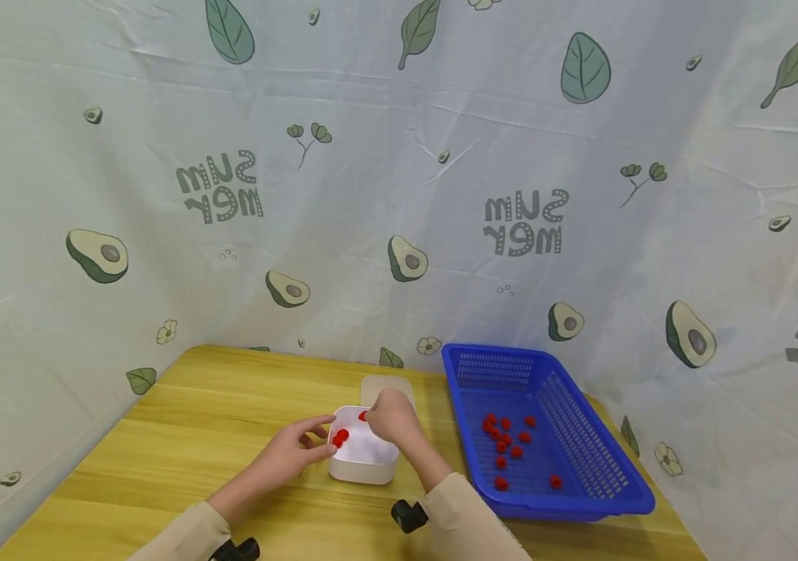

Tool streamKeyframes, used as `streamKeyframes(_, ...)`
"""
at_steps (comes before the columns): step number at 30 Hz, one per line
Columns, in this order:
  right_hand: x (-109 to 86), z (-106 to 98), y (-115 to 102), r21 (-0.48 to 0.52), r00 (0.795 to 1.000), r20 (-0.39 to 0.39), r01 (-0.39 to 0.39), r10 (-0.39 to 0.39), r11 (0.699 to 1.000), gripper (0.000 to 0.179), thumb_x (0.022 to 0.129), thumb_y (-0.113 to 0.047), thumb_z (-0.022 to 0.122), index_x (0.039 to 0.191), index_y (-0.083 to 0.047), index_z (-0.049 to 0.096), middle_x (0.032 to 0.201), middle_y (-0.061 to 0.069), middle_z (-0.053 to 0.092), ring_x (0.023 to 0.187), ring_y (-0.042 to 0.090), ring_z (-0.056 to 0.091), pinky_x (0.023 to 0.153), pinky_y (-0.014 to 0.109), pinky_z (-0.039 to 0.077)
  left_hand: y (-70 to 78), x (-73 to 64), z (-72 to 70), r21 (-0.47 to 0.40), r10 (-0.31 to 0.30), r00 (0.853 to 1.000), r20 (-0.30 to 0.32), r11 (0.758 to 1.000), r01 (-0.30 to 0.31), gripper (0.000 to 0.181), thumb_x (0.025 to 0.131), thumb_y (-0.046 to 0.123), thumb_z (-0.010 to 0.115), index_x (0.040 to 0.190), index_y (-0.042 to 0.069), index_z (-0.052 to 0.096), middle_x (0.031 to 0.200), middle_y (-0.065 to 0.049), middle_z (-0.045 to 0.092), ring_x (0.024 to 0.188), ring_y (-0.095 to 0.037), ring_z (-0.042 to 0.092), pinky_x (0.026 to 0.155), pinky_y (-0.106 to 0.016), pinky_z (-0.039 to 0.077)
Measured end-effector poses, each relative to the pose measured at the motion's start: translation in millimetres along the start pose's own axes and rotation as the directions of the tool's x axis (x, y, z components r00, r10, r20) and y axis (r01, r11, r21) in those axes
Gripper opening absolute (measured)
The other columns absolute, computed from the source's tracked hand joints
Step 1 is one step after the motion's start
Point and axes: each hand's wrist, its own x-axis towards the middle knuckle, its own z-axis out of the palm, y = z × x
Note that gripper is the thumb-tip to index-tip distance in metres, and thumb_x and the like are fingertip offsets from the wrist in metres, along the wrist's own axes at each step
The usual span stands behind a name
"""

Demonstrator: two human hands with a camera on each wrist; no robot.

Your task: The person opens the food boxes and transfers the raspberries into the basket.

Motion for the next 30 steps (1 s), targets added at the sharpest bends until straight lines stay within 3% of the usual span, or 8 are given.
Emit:
streamKeyframes(8, -3.1, -29, 7, -0.012, 0.999, -0.036, 0.011, -0.012, 1.000, 0.015, 0.090, -0.008, 0.071, 0.077, -0.001, 0.074, 0.074, 0.005, 0.066, 0.064, 0.017, 0.053, 0.054, 0.025, 0.045, 2.1, -1.2, -0.4, -0.003, -0.012, 1.000, 0.001, 1.000, 0.012, 0.055, 0.090, 0.036, 0.076, 0.139, 0.018, 0.060, 0.115, -0.005, 0.064, 0.094, -0.022, 0.056, 0.076, -0.034, 0.049)
streamKeyframes(15, -6.2, -54, 20, 0.033, 0.999, -0.025, -0.031, 0.032, 0.999, 0.025, 0.093, -0.011, 0.069, 0.069, -0.005, 0.067, 0.058, -0.002, 0.046, 0.050, 0.011, 0.037, 0.046, 0.024, 0.030, 0.8, -0.8, 0.7, -0.002, -0.013, 1.000, 0.000, 1.000, 0.013, 0.056, 0.089, 0.038, 0.076, 0.139, 0.019, 0.060, 0.114, -0.005, 0.064, 0.094, -0.021, 0.055, 0.074, -0.034, 0.048)
streamKeyframes(23, -6.9, -77, 39, 0.057, 0.998, -0.056, -0.027, 0.030, 0.998, 0.039, 0.092, -0.010, 0.067, 0.056, -0.011, 0.052, 0.051, -0.005, 0.036, 0.046, 0.010, 0.030, 0.043, 0.023, 0.027, 0.4, -0.7, -0.4, -0.015, -0.002, 1.000, 0.003, 1.000, 0.002, 0.056, 0.090, 0.037, 0.076, 0.140, 0.018, 0.060, 0.115, -0.006, 0.063, 0.094, -0.021, 0.056, 0.074, -0.034, 0.048)
streamKeyframes(30, -8.5, -98, 54, 0.042, 0.997, -0.051, -0.048, 0.050, 0.998, 0.031, 0.095, -0.012, 0.066, 0.065, -0.006, 0.065, 0.051, -0.005, 0.034, 0.045, 0.009, 0.030, 0.044, 0.023, 0.028, 0.6, -0.9, -0.6, -0.016, -0.011, 1.000, 0.004, 1.000, 0.011, 0.055, 0.090, 0.037, 0.076, 0.139, 0.018, 0.060, 0.115, -0.005, 0.063, 0.094, -0.022, 0.055, 0.074, -0.034, 0.048)
